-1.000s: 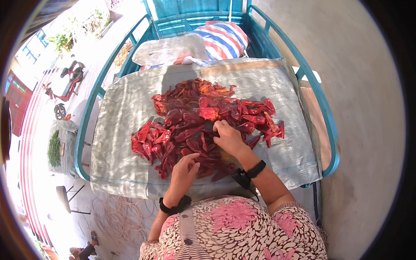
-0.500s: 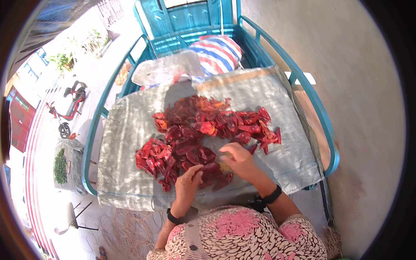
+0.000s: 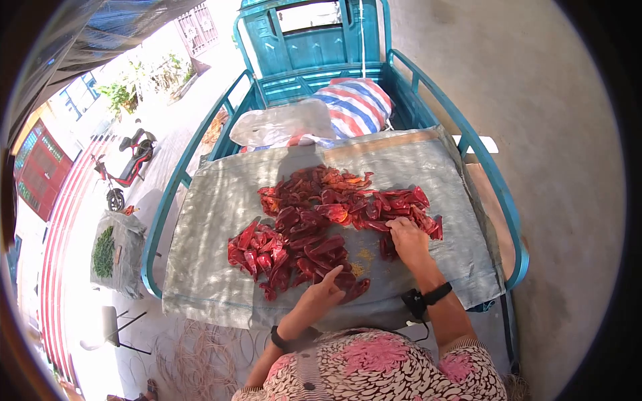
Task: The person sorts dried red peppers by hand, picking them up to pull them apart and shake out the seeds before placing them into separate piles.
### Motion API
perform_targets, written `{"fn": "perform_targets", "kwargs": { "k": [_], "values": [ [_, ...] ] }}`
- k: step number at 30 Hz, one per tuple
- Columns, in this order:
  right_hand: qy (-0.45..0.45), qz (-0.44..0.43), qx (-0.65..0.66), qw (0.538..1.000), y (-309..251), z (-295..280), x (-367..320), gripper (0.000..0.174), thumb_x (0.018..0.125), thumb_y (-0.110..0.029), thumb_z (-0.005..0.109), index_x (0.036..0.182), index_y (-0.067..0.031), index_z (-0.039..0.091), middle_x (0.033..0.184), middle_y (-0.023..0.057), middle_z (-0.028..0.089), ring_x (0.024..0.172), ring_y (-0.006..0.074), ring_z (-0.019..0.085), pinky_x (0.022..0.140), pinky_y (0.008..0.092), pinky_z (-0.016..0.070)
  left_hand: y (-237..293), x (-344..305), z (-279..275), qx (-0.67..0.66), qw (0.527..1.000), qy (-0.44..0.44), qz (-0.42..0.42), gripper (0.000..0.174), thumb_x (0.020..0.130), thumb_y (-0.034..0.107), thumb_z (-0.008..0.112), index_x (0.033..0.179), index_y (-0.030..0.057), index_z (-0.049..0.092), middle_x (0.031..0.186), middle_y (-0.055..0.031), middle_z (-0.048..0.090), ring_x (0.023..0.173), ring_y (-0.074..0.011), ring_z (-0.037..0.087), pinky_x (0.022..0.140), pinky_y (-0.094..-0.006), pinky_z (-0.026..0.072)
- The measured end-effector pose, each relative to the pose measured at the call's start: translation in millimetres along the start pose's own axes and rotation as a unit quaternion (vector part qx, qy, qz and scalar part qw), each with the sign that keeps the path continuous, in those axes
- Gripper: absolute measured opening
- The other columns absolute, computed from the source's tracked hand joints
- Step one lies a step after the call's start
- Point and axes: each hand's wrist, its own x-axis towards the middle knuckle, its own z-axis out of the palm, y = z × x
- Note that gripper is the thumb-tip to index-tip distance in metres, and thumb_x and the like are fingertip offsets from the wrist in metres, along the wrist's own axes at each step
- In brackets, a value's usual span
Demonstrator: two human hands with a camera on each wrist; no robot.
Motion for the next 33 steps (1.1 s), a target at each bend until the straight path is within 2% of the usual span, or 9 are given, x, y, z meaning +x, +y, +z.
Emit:
{"fn": "perform_targets", "kwargs": {
  "k": [11,14,18,23,26,27,30,31,33],
  "values": [
    [0.036,-0.026,0.171,0.984,-28,-11,-17,0.021,0.094,-0.002,0.061,0.113,-0.0071,0.067,0.109,0.0125,0.066,0.101,0.032,0.067,0.085,0.0394,0.0545,-2,-8,9,-0.028,0.993,0.11,0.021,0.068,0.097,0.017,0.064,0.155,0.0046,0.031,0.09,-0.0139,0.069,0.085,-0.0332,0.068,0.076,-0.0417,0.0527],
    [-0.019,-0.102,0.27,0.957,-56,-19,-27,0.021,0.094,0.0,0.06,0.113,-0.0046,0.068,0.107,0.0138,0.067,0.098,0.0313,0.068,0.084,0.0383,0.0544,5,-2,13,-0.068,0.984,0.161,-0.02,0.074,0.097,0.018,0.065,0.159,0.0063,0.026,0.089,-0.0116,0.069,0.079,-0.0271,0.068,0.074,-0.0369,0.0534],
    [-0.031,-0.172,0.315,0.933,-76,-11,-24,0.024,0.091,0.003,0.063,0.114,-0.0022,0.067,0.107,0.0143,0.068,0.099,0.0314,0.068,0.085,0.0369,0.0543,-2,12,22,-0.027,0.982,0.187,-0.014,0.061,0.098,0.021,0.065,0.15,0.0046,0.037,0.088,-0.012,0.07,0.076,-0.0274,0.069,0.071,-0.0386,0.0532],
    [-0.064,-0.138,0.346,0.926,-83,-11,-18,0.031,0.088,0.004,0.066,0.119,-0.0026,0.067,0.107,0.0149,0.068,0.1,0.0288,0.068,0.086,0.0356,0.0545,3,23,18,0.052,0.965,0.249,-0.065,0.03,0.1,0.022,0.062,0.124,0.0045,0.057,0.08,-0.0111,0.07,0.071,-0.0292,0.069,0.068,-0.0392,0.0526],
    [-0.083,-0.093,0.371,0.92,-62,2,-22,0.037,0.091,0.0,0.067,0.128,-0.0041,0.063,0.11,0.0125,0.068,0.102,0.0246,0.068,0.086,0.0338,0.0539,17,17,12,0.013,0.951,0.293,-0.1,0.022,0.103,0.021,0.059,0.118,0.0057,0.06,0.075,-0.0081,0.069,0.066,-0.0231,0.067,0.065,-0.0351,0.0518],
    [-0.092,-0.077,0.376,0.919,-58,3,-20,0.038,0.093,-0.002,0.067,0.131,-0.0048,0.061,0.112,0.0112,0.068,0.103,0.023,0.068,0.087,0.033,0.0535,19,15,10,-0.017,0.948,0.305,-0.091,0.022,0.103,0.021,0.059,0.118,0.0062,0.06,0.076,-0.0072,0.069,0.065,-0.0201,0.065,0.063,-0.0335,0.0511],
    [-0.083,-0.005,0.555,0.828,-62,5,-15,0.039,0.1,-0.013,0.065,0.137,-0.0056,0.057,0.115,0.0071,0.067,0.102,0.019,0.066,0.087,0.0307,0.052,24,11,7,-0.099,0.942,0.314,-0.065,0.022,0.104,0.022,0.059,0.121,0.0077,0.06,0.078,-0.0046,0.068,0.064,-0.0124,0.061,0.059,-0.0292,0.0493],
    [-0.06,-0.017,0.501,0.863,-66,0,-14,0.039,0.103,-0.023,0.063,0.138,-0.0054,0.056,0.116,0.0046,0.065,0.097,0.0149,0.064,0.085,0.0289,0.0508,27,10,7,-0.121,0.945,0.299,-0.057,0.023,0.104,0.022,0.06,0.122,0.008,0.06,0.078,-0.0038,0.068,0.064,-0.0106,0.06,0.059,-0.0281,0.0488],
    [-0.147,0.017,0.525,0.838,-77,-17,-14,0.038,0.103,-0.025,0.062,0.136,-0.005,0.057,0.112,0.0042,0.064,0.093,0.0127,0.063,0.082,0.0281,0.0506,27,13,9,-0.141,0.95,0.274,-0.041,0.025,0.104,0.024,0.06,0.123,0.0088,0.06,0.079,-0.0046,0.068,0.065,-0.0125,0.061,0.058,-0.0294,0.049]
  ]
}}
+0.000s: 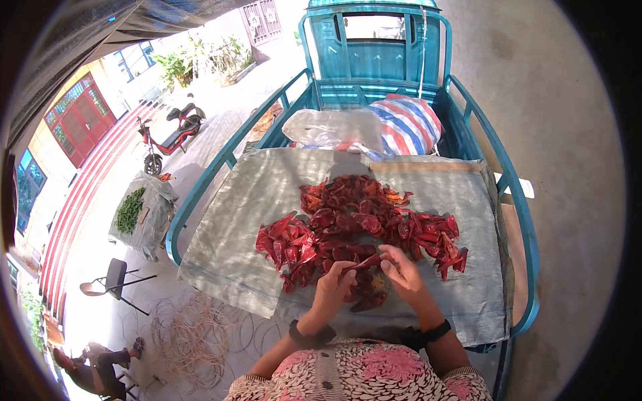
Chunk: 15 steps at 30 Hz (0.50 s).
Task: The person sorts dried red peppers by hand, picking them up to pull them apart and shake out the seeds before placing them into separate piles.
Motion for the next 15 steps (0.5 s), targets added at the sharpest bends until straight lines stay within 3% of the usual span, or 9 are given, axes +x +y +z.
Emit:
{"fn": "perform_targets", "kwargs": {
  "k": [2,5,8,9,11,14,15],
  "values": [
    [-0.04,0.043,-0.012,0.998,-2,0,-1,0.037,0.103,-0.027,0.063,0.133,-0.0051,0.059,0.105,0.0024,0.064,0.086,0.0096,0.06,0.078,0.0273,0.0504,-10,-3,7,0.0,1.0,-0.025,0.009,0.027,0.104,0.028,0.059,0.124,0.01,0.06,0.079,-0.0079,0.069,0.065,-0.0198,0.066,0.06,-0.0344,0.0505],
    [-0.042,0.054,-0.042,0.997,16,-4,-2,0.035,0.102,-0.026,0.063,0.13,-0.0049,0.06,0.099,0.0025,0.064,0.082,0.01,0.06,0.076,0.027,0.0504,-19,-5,7,0.072,0.997,-0.013,0.028,0.026,0.102,0.021,0.063,0.124,0.0076,0.062,0.082,-0.0049,0.068,0.067,-0.0109,0.063,0.061,-0.0287,0.0517],
    [0.074,0.003,-0.152,0.985,35,-13,-4,0.035,0.094,-0.02,0.071,0.125,-0.0072,0.062,0.104,0.0058,0.064,0.086,0.0174,0.064,0.077,0.0325,0.0527,-13,-3,2,0.109,0.994,0.017,0.003,0.035,0.1,0.02,0.064,0.132,0.0079,0.059,0.082,-0.0077,0.069,0.069,-0.0169,0.066,0.066,-0.0321,0.0532],
    [0.118,-0.045,-0.275,0.953,38,-18,-4,0.036,0.091,-0.018,0.073,0.124,-0.0081,0.062,0.106,0.0072,0.063,0.088,0.0214,0.064,0.078,0.0355,0.0533,-14,-1,2,0.111,0.993,0.026,0.001,0.038,0.1,0.02,0.064,0.135,0.0081,0.058,0.083,-0.0084,0.069,0.07,-0.0192,0.067,0.068,-0.0331,0.0532],
    [0.201,-0.137,-0.501,0.831,43,-31,-4,0.041,0.083,-0.013,0.078,0.12,-0.0099,0.063,0.112,0.01,0.062,0.093,0.0293,0.066,0.079,0.0415,0.0546,-17,5,3,0.115,0.993,0.04,-0.001,0.045,0.099,0.019,0.064,0.141,0.0085,0.054,0.085,-0.0099,0.07,0.072,-0.0237,0.068,0.072,-0.0353,0.0531],
    [0.206,-0.019,-0.522,0.828,62,-45,-4,0.046,0.075,-0.012,0.081,0.117,-0.0115,0.063,0.118,0.012,0.059,0.102,0.038,0.063,0.083,0.0488,0.0541,0,2,-2,0.146,0.986,-0.052,-0.068,0.052,0.098,0.019,0.064,0.147,0.0098,0.048,0.088,-0.0104,0.071,0.077,-0.0279,0.069,0.075,-0.0376,0.0525],
    [0.193,-0.002,-0.515,0.835,65,-46,-3,0.047,0.075,-0.012,0.081,0.119,-0.0115,0.062,0.119,0.0125,0.06,0.102,0.0387,0.064,0.083,0.0494,0.054,-7,3,-3,0.153,0.985,-0.076,-0.029,0.051,0.098,0.019,0.064,0.146,0.0097,0.05,0.088,-0.0105,0.071,0.077,-0.0275,0.069,0.074,-0.0376,0.0525]
  ]
}}
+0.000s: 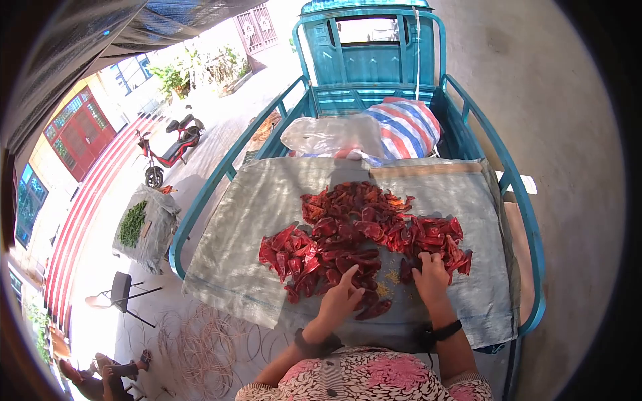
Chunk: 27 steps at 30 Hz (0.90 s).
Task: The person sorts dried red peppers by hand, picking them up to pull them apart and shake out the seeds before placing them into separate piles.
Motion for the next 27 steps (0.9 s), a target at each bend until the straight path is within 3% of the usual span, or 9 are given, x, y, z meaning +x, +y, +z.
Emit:
{"fn": "perform_targets", "kwargs": {
  "k": [2,8,11,14,17,20,23,26,27],
  "values": [
    [-0.046,0.014,0.01,0.999,4,2,5,0.05,0.076,-0.013,0.081,0.122,-0.0115,0.06,0.119,0.0135,0.06,0.103,0.0401,0.064,0.084,0.0504,0.0537,-18,3,7,0.015,0.996,-0.034,0.08,0.048,0.098,0.018,0.064,0.144,0.0094,0.053,0.089,-0.0107,0.071,0.078,-0.0268,0.069,0.073,-0.0376,0.0524],
    [-0.155,0.133,0.052,0.978,-3,6,22,0.055,0.08,-0.017,0.078,0.127,-0.0109,0.052,0.119,0.0166,0.061,0.105,0.0432,0.064,0.085,0.0534,0.0524,-23,10,7,-0.027,0.986,-0.065,0.15,0.038,0.097,0.016,0.065,0.134,0.0076,0.06,0.09,-0.0124,0.07,0.078,-0.0264,0.068,0.071,-0.0377,0.0523],
    [-0.077,0.107,0.019,0.991,-16,1,20,0.05,0.081,-0.018,0.077,0.123,-0.009,0.052,0.112,0.0164,0.065,0.104,0.042,0.065,0.084,0.053,0.0521,-16,14,-3,-0.016,0.986,-0.093,0.135,0.038,0.097,0.014,0.065,0.134,0.0079,0.06,0.088,-0.0126,0.07,0.077,-0.0262,0.069,0.07,-0.0382,0.0525],
    [-0.071,0.076,0.024,0.994,-26,1,21,0.049,0.08,-0.019,0.078,0.121,-0.0088,0.053,0.104,0.0147,0.067,0.105,0.0411,0.065,0.084,0.0535,0.0516,-26,22,2,-0.038,0.977,-0.065,0.197,0.037,0.097,0.012,0.064,0.133,0.0084,0.061,0.087,-0.0122,0.07,0.075,-0.0251,0.068,0.069,-0.0369,0.0526],
    [-0.097,0.086,-0.026,0.991,-39,9,29,0.048,0.08,-0.019,0.079,0.119,-0.0098,0.054,0.098,0.0126,0.068,0.099,0.0388,0.067,0.081,0.0513,0.0531,-20,26,-1,-0.037,0.978,-0.106,0.174,0.036,0.097,0.01,0.064,0.133,0.009,0.061,0.088,-0.0107,0.07,0.075,-0.0215,0.068,0.069,-0.0345,0.0526],
    [-0.007,0.108,-0.024,0.994,-45,21,25,0.043,0.082,-0.017,0.079,0.118,-0.0097,0.056,0.098,0.0117,0.069,0.093,0.0375,0.069,0.077,0.0485,0.0547,-26,33,-2,-0.054,0.975,-0.111,0.182,0.041,0.097,0.008,0.064,0.137,0.0077,0.057,0.088,-0.0093,0.069,0.073,-0.0183,0.066,0.069,-0.0327,0.0523],
    [0.129,0.037,0.074,0.988,-76,-7,18,0.035,0.086,-0.011,0.075,0.118,-0.007,0.061,0.098,0.0116,0.069,0.086,0.0361,0.069,0.074,0.0439,0.056,-17,38,-9,-0.073,0.984,-0.072,0.144,0.048,0.096,0.008,0.064,0.143,0.0057,0.052,0.088,-0.0083,0.069,0.073,-0.0168,0.065,0.069,-0.0317,0.052],
    [-0.011,-0.022,0.262,0.965,-88,-18,5,0.028,0.091,-0.006,0.069,0.118,-0.0045,0.065,0.1,0.0123,0.068,0.085,0.0332,0.07,0.074,0.0397,0.056,-10,43,-11,-0.086,0.99,-0.047,0.097,0.055,0.095,0.014,0.067,0.146,0.0078,0.048,0.087,-0.0099,0.068,0.076,-0.0253,0.068,0.071,-0.0367,0.0526],
    [-0.026,-0.05,0.259,0.964,-93,-20,2,0.026,0.092,-0.005,0.067,0.119,-0.0043,0.066,0.101,0.0127,0.068,0.084,0.0317,0.07,0.074,0.0382,0.0558,-8,45,-12,-0.058,0.993,-0.056,0.087,0.054,0.095,0.017,0.069,0.145,0.0055,0.051,0.088,-0.0098,0.069,0.077,-0.0259,0.068,0.071,-0.0364,0.0526]
  ]
}}
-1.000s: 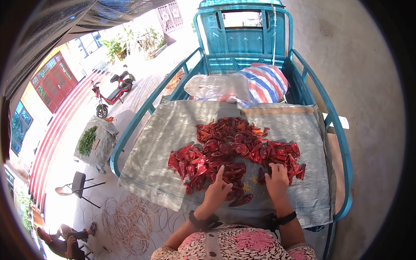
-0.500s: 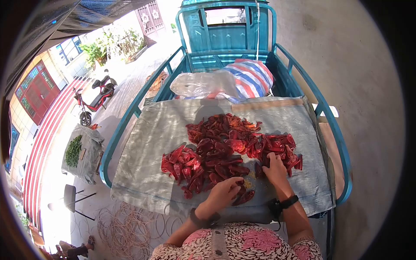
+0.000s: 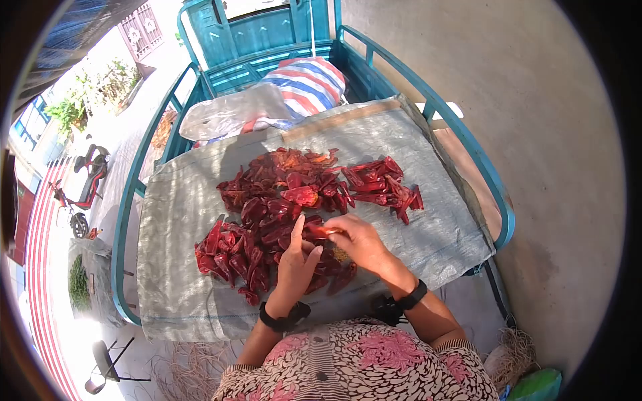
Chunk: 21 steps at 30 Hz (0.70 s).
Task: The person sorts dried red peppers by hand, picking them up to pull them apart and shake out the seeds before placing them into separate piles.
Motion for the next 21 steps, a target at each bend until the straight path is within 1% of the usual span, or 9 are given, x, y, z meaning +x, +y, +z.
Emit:
{"fn": "perform_targets", "kwargs": {
  "k": [2,3,4,5,8,12,16,19,21],
  "values": [
    [-0.045,-0.046,-0.008,0.998,-10,-2,-4,0.024,0.095,-0.004,0.064,0.119,-0.004,0.067,0.102,0.0134,0.067,0.082,0.0287,0.07,0.072,0.0351,0.0554,-12,4,-1,0.034,0.999,-0.005,0.032,0.052,0.094,0.019,0.07,0.142,0.0058,0.054,0.087,-0.0093,0.069,0.078,-0.0259,0.068,0.071,-0.0364,0.0525],
    [-0.043,0.008,0.032,0.999,-14,-4,-5,0.024,0.096,-0.004,0.063,0.119,-0.0041,0.067,0.103,0.0135,0.066,0.084,0.0285,0.069,0.074,0.0354,0.0552,-14,7,-1,0.051,0.997,-0.007,0.049,0.051,0.094,0.02,0.071,0.14,0.006,0.056,0.086,-0.009,0.07,0.078,-0.026,0.068,0.071,-0.0364,0.0524],
    [-0.041,0.062,0.073,0.995,-17,-6,-6,0.023,0.096,-0.004,0.063,0.119,-0.0043,0.067,0.103,0.0137,0.066,0.085,0.0284,0.069,0.075,0.0357,0.055,-14,7,1,0.034,0.996,0.024,0.073,0.034,0.094,0.023,0.071,0.123,0.0056,0.066,0.084,-0.01,0.069,0.076,-0.0274,0.068,0.069,-0.0373,0.0521],
    [-0.039,0.115,0.115,0.986,-18,-7,-7,0.023,0.096,-0.004,0.062,0.119,-0.0044,0.066,0.104,0.0138,0.066,0.087,0.0282,0.069,0.076,0.036,0.0548,-14,7,-1,0.034,0.996,0.02,0.076,0.03,0.094,0.024,0.071,0.117,0.0048,0.067,0.083,-0.01,0.069,0.075,-0.0252,0.067,0.069,-0.0364,0.0514],
    [0.053,0.132,-0.039,0.989,5,-20,-9,0.03,0.091,-0.004,0.066,0.122,-0.0051,0.066,0.109,0.0109,0.065,0.102,0.0308,0.065,0.086,0.041,0.053,-11,11,-7,0.031,0.996,0.036,0.081,0.027,0.094,0.028,0.071,0.095,0.0016,0.068,0.078,-0.012,0.068,0.07,-0.0222,0.066,0.064,-0.0346,0.0486],
    [0.123,0.12,-0.348,0.922,50,-36,4,0.045,0.086,-0.012,0.074,0.13,-0.0095,0.063,0.124,0.008,0.063,0.12,0.0307,0.057,0.099,0.0441,0.0472,-17,17,-2,0.107,0.989,0.05,0.091,0.027,0.094,0.027,0.071,0.109,0.0039,0.069,0.078,-0.0115,0.069,0.071,-0.0261,0.067,0.065,-0.0368,0.0509],
    [0.028,0.18,-0.412,0.893,67,-43,22,0.068,0.08,-0.022,0.078,0.143,-0.014,0.053,0.143,0.008,0.056,0.132,0.0291,0.049,0.109,0.0477,0.0385,-22,16,7,0.156,0.979,0.052,0.119,0.035,0.093,0.024,0.07,0.123,0.007,0.067,0.082,-0.0107,0.07,0.075,-0.0283,0.069,0.067,-0.0391,0.0538],
    [0.022,0.171,-0.463,0.869,83,-34,26,0.063,0.08,-0.023,0.079,0.138,-0.0146,0.056,0.137,0.0088,0.06,0.13,0.0299,0.05,0.107,0.0471,0.0384,-31,20,6,0.182,0.974,0.029,0.135,0.038,0.093,0.022,0.07,0.127,0.0075,0.066,0.085,-0.0106,0.071,0.077,-0.0291,0.07,0.069,-0.0392,0.0545],
    [0.039,0.142,-0.436,0.888,87,-34,26,0.055,0.08,-0.023,0.079,0.131,-0.015,0.061,0.129,0.0093,0.064,0.124,0.0292,0.055,0.106,0.0467,0.0379,-33,19,7,0.178,0.972,0.029,0.147,0.039,0.092,0.021,0.07,0.129,0.0075,0.065,0.085,-0.0106,0.07,0.077,-0.0285,0.07,0.069,-0.0384,0.0544]
  ]
}}
